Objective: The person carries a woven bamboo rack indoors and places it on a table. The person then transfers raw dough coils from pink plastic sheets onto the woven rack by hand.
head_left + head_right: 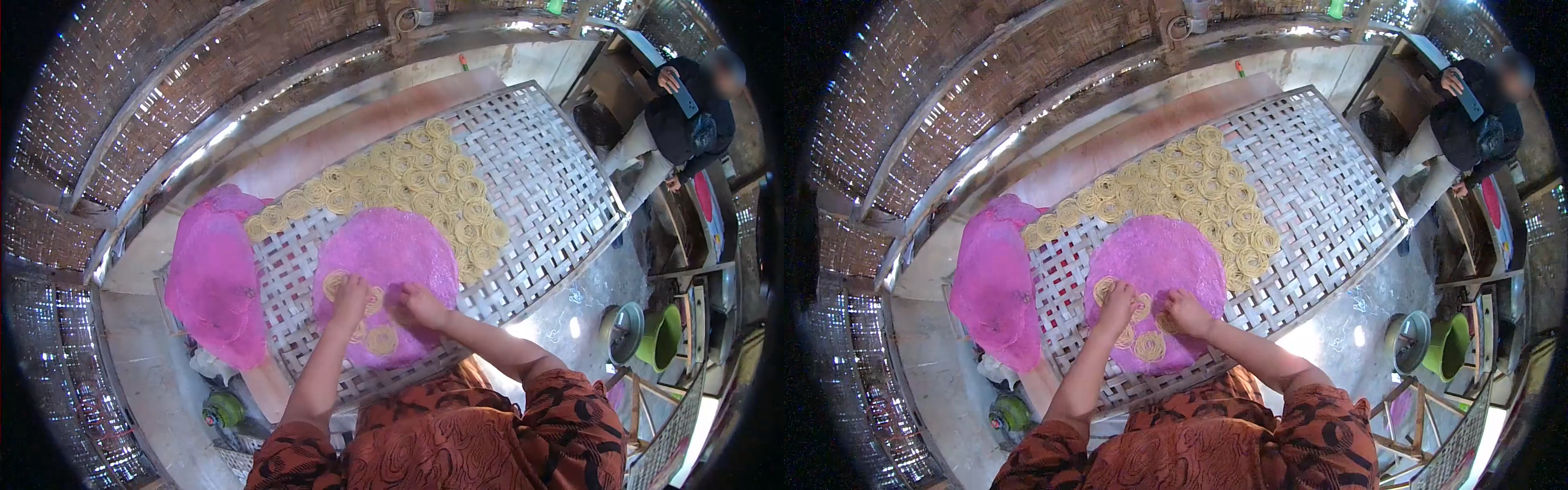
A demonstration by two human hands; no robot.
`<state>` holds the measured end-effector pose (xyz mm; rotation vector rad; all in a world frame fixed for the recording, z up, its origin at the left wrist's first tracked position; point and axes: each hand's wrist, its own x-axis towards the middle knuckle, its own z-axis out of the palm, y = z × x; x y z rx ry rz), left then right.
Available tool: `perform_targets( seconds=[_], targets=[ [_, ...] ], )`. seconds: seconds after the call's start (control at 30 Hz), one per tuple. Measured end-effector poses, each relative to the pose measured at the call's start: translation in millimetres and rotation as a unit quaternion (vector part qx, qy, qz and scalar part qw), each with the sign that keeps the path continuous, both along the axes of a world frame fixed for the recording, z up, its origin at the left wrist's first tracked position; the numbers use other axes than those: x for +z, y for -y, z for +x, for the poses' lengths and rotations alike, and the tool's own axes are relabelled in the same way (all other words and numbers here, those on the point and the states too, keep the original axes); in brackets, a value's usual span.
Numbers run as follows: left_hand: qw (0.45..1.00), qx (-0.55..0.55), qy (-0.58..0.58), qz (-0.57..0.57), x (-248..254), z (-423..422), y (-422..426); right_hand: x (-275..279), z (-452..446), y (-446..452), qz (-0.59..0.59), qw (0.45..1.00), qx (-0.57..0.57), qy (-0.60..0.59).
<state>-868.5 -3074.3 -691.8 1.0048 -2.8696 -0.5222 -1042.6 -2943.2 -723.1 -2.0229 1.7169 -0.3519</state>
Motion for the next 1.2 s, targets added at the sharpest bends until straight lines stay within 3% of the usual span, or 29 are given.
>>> perform_targets(
  seconds=[0.03,0.1,0.17,0.3,0.4,0.47,0.53,0.67,0.77,0.8,0.83,0.87,0.93,0.97,1.0,1.03,1.07,1.1,1.13,1.2],
  targets=[
    [1.000,-0.001,0.005,0.009,-3.4,-0.8,0.6,-12.4,-0.9,-0.8,-0.004,0.990,-0.038,0.138],
    [1.000,-0.007,0.004,0.018,-3.8,-4.1,-0.3,-29.2,-2.5,-12.0,-0.009,0.960,-0.078,0.268],
    [0.999,-0.014,0.005,0.037,9.8,-5.5,-3.4,-27.5,-1.3,-20.2,-0.092,0.971,-0.108,0.194],
    [0.999,-0.040,-0.031,0.019,7.4,-3.0,-4.7,3.2,-4.5,-23.7,-0.102,0.972,-0.095,0.190],
    [0.993,-0.066,-0.050,0.083,0.5,7.5,-0.4,41.2,-23.8,-38.5,-0.014,0.951,0.048,0.306],
    [0.989,-0.070,-0.068,0.111,12.3,6.7,1.5,117.5,-51.4,-51.1,0.291,0.890,-0.026,0.349],
    [0.985,-0.054,-0.056,0.153,7.4,9.8,3.9,106.9,-84.1,-68.1,0.209,0.892,-0.083,0.393],
    [0.962,0.003,-0.076,0.261,12.7,9.4,9.8,105.6,-175.3,-70.8,0.079,0.856,-0.334,0.387],
    [0.964,-0.022,-0.104,0.245,7.5,4.4,15.0,90.5,-225.7,-48.9,-0.012,0.823,-0.400,0.403],
    [0.964,-0.022,-0.103,0.246,12.3,1.0,11.9,81.2,-237.5,-40.6,-0.046,0.781,-0.440,0.442],
    [0.937,0.016,-0.116,0.330,21.9,-6.1,7.0,73.3,-246.1,-34.0,-0.081,0.733,-0.477,0.478],
    [0.901,0.054,-0.127,0.412,29.0,-13.3,3.4,65.3,-251.8,-31.2,-0.081,0.731,-0.478,0.479],
    [0.896,0.055,-0.133,0.420,25.6,-22.2,1.8,47.8,-258.7,-26.8,-0.101,0.696,-0.530,0.474],
    [0.891,0.058,-0.142,0.428,22.3,-25.9,1.2,-2.3,-276.2,-28.4,-0.127,0.744,-0.533,0.384],
    [0.891,0.059,-0.141,0.428,19.0,-29.3,-0.2,-2.3,-272.3,-29.7,-0.125,0.744,-0.532,0.385],
    [0.887,0.061,-0.161,0.429,15.8,-32.3,-1.9,4.1,-263.8,-31.1,-0.116,0.825,-0.527,0.168],
    [0.883,0.064,-0.183,0.427,13.0,-34.9,-2.3,10.7,-254.9,-30.8,-0.103,0.863,-0.492,-0.058],
    [0.883,0.071,-0.184,0.426,10.9,-36.5,-1.5,23.9,-239.3,-27.9,-0.174,0.878,-0.421,-0.150],
    [0.917,0.036,-0.135,0.374,9.5,-37.2,-0.3,19.5,-216.7,-16.7,-0.206,0.885,-0.414,0.053],
    [0.945,0.009,-0.084,0.317,25.1,-43.7,-1.6,76.1,-143.0,-1.3,-0.109,0.924,-0.326,0.166]
  ],
)
